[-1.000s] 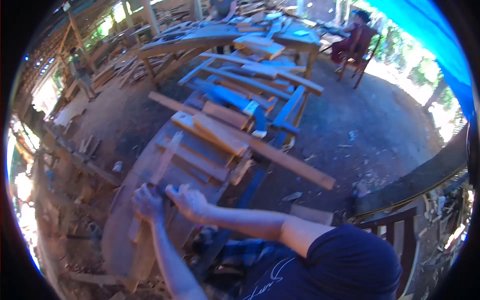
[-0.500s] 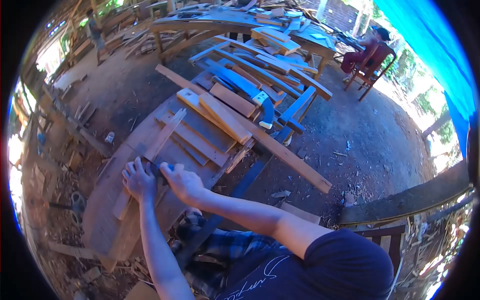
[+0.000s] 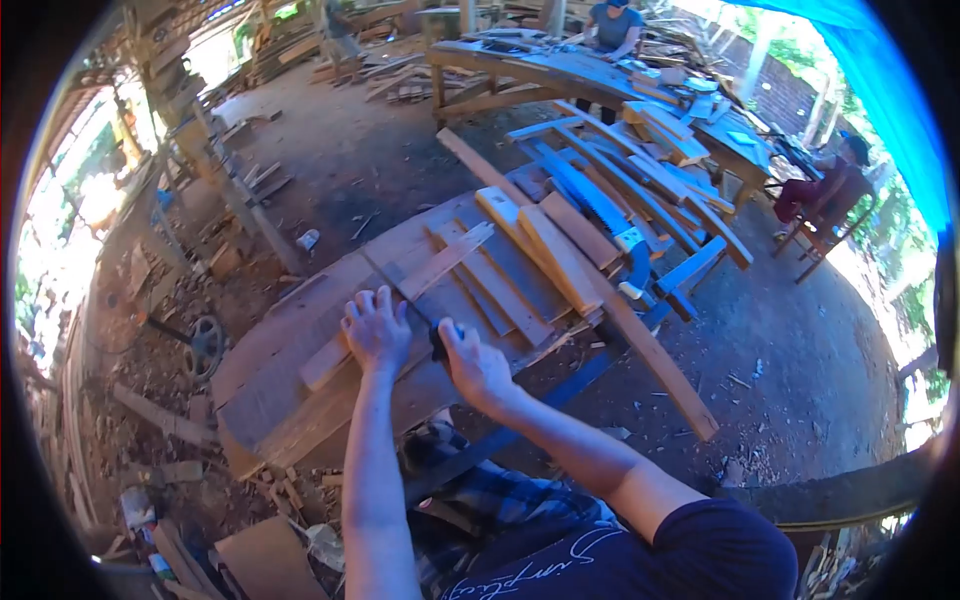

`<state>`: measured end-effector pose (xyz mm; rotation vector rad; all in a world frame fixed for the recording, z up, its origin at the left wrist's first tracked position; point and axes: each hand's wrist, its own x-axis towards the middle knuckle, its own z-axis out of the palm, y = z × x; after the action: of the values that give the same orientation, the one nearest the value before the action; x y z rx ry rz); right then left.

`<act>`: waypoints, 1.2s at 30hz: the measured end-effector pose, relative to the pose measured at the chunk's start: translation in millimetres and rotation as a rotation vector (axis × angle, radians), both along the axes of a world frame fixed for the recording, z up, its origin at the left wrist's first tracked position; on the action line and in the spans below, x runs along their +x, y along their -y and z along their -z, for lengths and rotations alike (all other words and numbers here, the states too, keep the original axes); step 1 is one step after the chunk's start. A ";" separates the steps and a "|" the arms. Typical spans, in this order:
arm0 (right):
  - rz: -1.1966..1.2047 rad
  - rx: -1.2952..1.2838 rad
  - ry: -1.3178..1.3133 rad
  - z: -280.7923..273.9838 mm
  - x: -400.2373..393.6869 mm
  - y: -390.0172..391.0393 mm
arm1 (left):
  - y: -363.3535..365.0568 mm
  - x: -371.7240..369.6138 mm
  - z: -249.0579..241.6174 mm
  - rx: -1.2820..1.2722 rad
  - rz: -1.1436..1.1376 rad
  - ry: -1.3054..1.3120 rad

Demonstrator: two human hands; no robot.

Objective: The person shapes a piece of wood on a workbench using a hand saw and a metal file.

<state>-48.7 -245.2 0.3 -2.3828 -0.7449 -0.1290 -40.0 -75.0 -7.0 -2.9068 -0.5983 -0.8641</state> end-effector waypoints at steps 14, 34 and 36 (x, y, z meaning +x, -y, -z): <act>0.019 -0.027 -0.201 2.5 1.2 -4.7 | -1.2 1.6 -1.1 -0.031 -0.015 -0.077; 0.033 -0.082 -0.114 -0.7 7.2 -32.5 | -3.3 -11.8 -9.8 0.008 -0.038 -0.118; 0.068 -0.008 0.005 5.8 24.7 -44.8 | -3.3 -1.1 -2.2 0.043 0.024 -0.002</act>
<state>-24.0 -200.4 -5.5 -2.4173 -0.6682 -0.1599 -41.1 -71.7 -4.9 -2.8821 -0.5391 -0.8655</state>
